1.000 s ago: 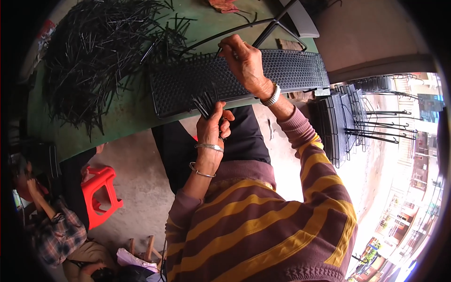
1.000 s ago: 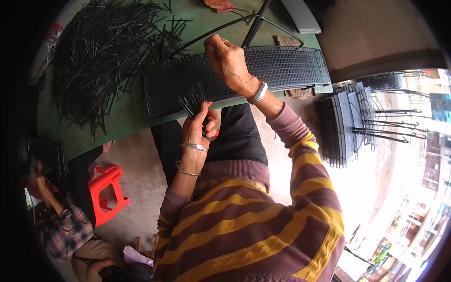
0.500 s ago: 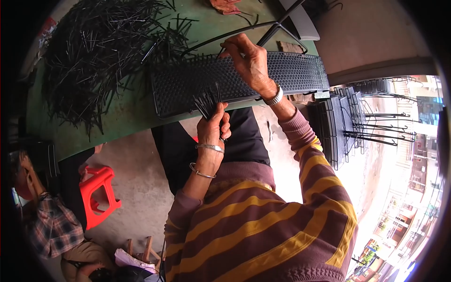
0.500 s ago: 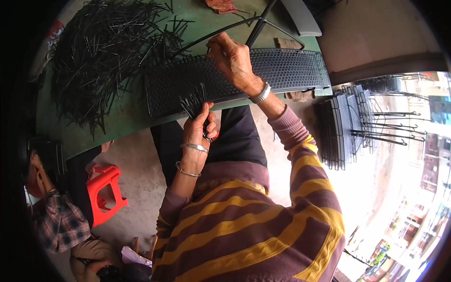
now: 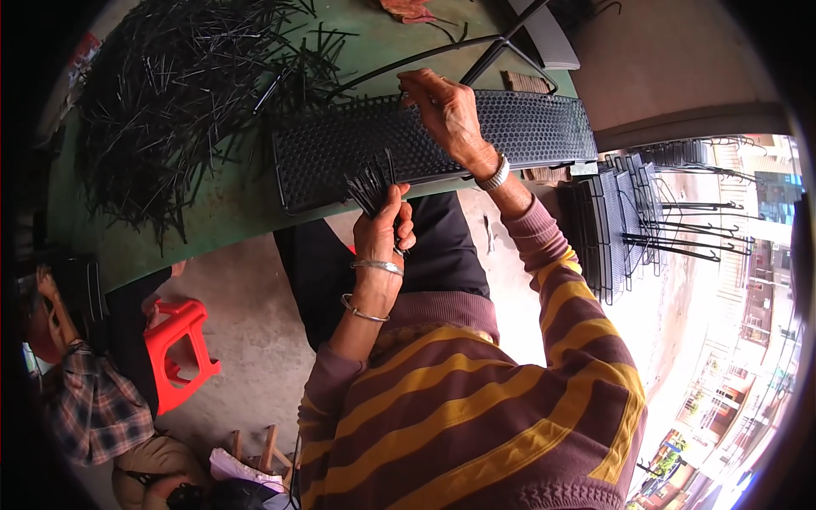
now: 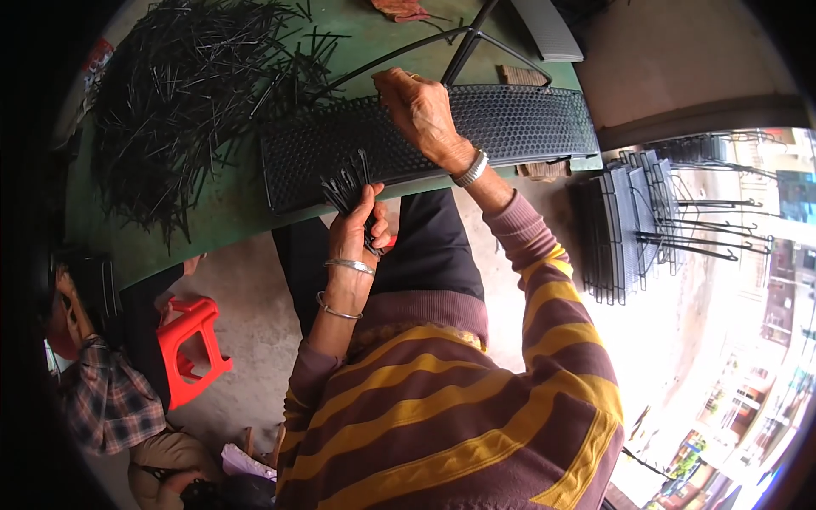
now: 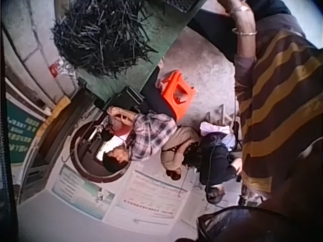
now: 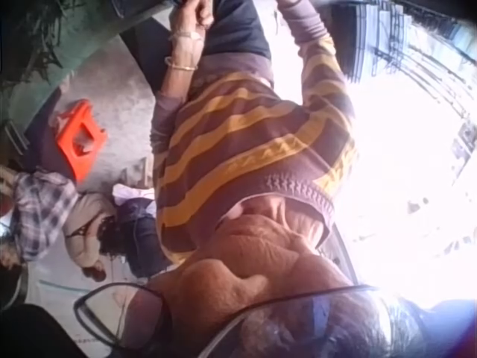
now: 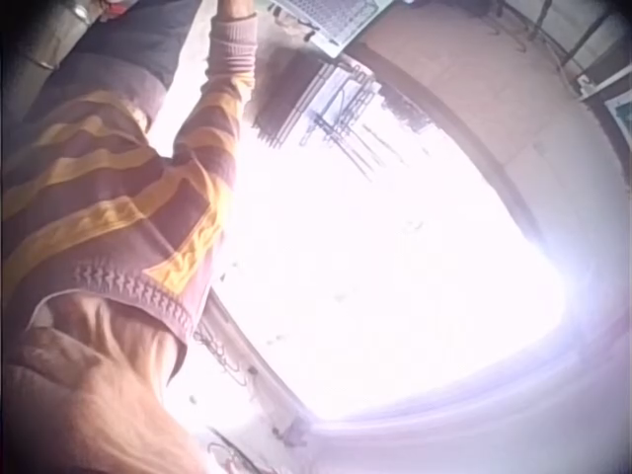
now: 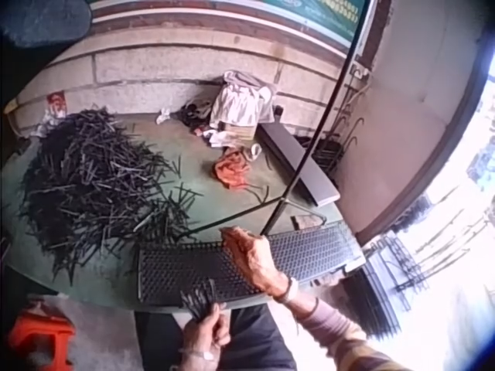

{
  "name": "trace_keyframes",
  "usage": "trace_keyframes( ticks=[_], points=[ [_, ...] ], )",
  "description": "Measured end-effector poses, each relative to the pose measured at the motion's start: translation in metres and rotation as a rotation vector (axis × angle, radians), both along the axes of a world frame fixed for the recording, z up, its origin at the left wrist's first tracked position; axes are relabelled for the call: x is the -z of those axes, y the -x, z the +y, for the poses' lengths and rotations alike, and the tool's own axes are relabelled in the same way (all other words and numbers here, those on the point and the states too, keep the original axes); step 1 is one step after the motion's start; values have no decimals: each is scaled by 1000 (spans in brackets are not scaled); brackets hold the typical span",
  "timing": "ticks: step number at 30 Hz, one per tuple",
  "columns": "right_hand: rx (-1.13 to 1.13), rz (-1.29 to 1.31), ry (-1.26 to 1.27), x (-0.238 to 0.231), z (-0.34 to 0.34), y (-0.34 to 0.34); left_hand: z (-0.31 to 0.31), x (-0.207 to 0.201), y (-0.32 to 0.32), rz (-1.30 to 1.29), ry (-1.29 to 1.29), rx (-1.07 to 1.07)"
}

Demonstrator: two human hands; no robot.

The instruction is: Inserting bristles into a plastic grid base.

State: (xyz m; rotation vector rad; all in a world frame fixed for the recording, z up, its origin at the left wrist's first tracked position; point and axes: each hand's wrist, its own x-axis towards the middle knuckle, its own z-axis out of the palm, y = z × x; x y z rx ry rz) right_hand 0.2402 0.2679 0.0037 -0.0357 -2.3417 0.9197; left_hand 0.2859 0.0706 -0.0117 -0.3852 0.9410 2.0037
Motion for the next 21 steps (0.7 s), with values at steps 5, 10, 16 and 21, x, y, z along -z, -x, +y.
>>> trace_keyframes(
  ticks=[5,10,16,21],
  points=[
    [190,-58,-150,-5,1,-2,-1,-2,1,23,-17,-9],
    [190,-103,-280,1,-2,-12,3,-8,2,31,-3,-26],
    [-234,-583,529,-34,-23,-38,2,-7,1,21,-42,-36],
    [-376,-622,778,-20,-22,-40,7,-9,-2,63,8,-29]
  ],
)
